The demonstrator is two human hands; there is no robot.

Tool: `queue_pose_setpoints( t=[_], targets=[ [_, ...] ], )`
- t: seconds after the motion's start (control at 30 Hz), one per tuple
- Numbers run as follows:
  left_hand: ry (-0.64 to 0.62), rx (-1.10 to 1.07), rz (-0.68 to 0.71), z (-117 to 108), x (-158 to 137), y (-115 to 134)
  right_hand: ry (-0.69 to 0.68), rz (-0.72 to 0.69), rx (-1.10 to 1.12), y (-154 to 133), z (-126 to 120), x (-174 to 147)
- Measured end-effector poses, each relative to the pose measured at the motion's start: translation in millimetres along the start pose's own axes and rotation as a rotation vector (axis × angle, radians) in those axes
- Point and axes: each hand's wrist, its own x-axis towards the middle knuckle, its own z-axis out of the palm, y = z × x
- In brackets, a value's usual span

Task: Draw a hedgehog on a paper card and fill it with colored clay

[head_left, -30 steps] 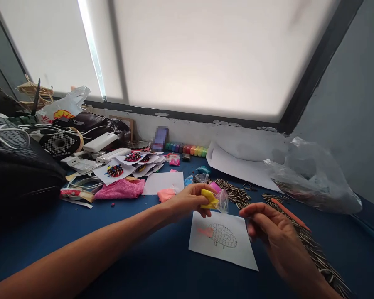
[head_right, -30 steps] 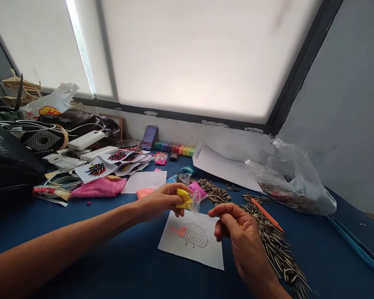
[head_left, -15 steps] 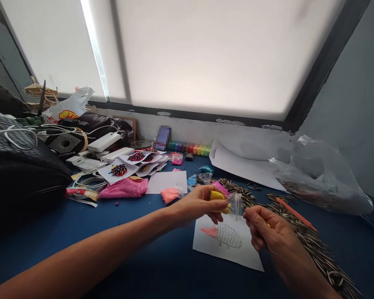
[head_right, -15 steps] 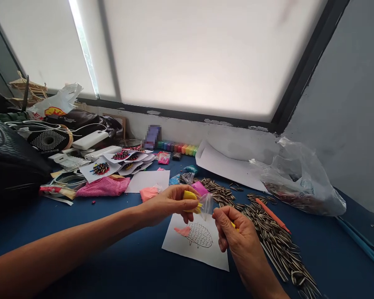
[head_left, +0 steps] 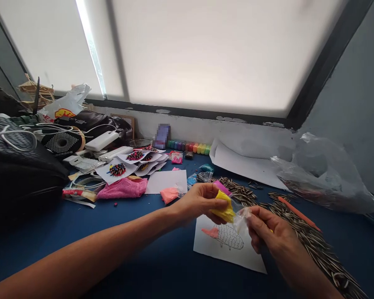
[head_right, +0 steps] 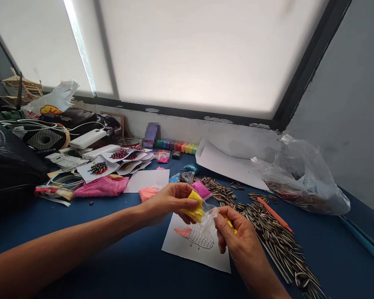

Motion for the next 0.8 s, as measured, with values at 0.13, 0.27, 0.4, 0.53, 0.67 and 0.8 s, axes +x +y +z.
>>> queue_pose_setpoints(
  t=[0.13, 0.27, 0.4, 0.53, 0.67, 0.8],
  targets=[
    [0.037, -0.022, 0.021, 0.9, 7.2, 3.8, 0.037, -0.035, -0.114, 5.4, -3.6, 2.2],
    [-0.007, -0.023, 0.017, 3.4, 12.7, 3.6, -0.015, -0.010, -0.125, 6.0, -4.3, 2.6],
    [-0.032, -0.018, 0.010, 3.2, 11.0, 2.2, 0.005, -0.039, -0.148, 3.8, -4.1, 2.4],
    [-0.062, 0.006, 0.013, -0.2, 5.9, 3.7, 0.042, -0.090, -0.152, 2.2, -5.4, 2.3],
    [-0.131, 0.020, -0.030, -2.4, 2.9, 1.4, 0.037, -0.071, -0.191, 4.1, -6.5, 3.9],
    [-0.087, 0.011, -0.039, -2.2, 0.8, -1.5, 0.021, -0.058, -0.191, 4.2, -4.9, 4.2]
  ],
)
